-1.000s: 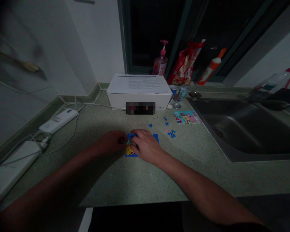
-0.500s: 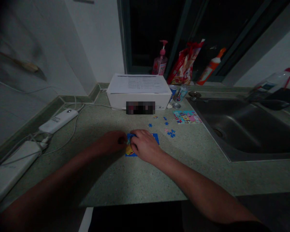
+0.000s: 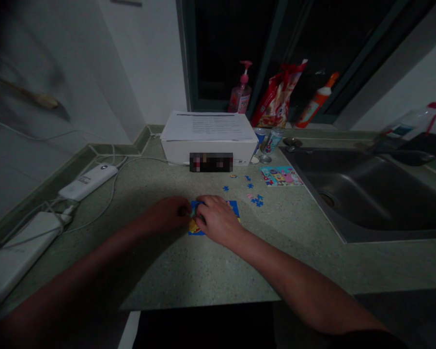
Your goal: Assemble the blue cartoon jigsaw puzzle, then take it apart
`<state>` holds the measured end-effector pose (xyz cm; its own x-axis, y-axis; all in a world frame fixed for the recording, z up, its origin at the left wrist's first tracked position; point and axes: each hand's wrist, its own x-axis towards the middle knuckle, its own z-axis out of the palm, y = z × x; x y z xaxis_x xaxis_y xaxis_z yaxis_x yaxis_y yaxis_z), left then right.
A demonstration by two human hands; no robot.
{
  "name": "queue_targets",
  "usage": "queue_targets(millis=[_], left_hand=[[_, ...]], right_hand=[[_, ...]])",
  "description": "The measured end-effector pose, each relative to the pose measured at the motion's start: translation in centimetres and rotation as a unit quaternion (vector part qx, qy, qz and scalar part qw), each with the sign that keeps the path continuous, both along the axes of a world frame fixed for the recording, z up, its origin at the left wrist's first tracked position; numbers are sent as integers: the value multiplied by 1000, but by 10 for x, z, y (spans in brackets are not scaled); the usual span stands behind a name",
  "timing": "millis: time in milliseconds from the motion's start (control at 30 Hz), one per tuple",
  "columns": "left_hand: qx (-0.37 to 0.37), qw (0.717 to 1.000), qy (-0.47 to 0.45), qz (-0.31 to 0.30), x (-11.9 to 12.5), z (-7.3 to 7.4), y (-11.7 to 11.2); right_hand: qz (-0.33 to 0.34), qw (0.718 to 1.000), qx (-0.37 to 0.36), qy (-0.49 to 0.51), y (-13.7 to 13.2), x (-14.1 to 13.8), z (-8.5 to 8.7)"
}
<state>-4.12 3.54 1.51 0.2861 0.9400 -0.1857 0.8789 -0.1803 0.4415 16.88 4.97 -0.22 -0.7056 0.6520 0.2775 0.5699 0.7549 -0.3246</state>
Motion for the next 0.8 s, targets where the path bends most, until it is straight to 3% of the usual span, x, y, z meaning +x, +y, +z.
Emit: queue_targets(millis=[800], left_hand=[[-8,1000,21,-1,1,-2,3]], right_hand=[[19,999,-2,41,3,2,-5]])
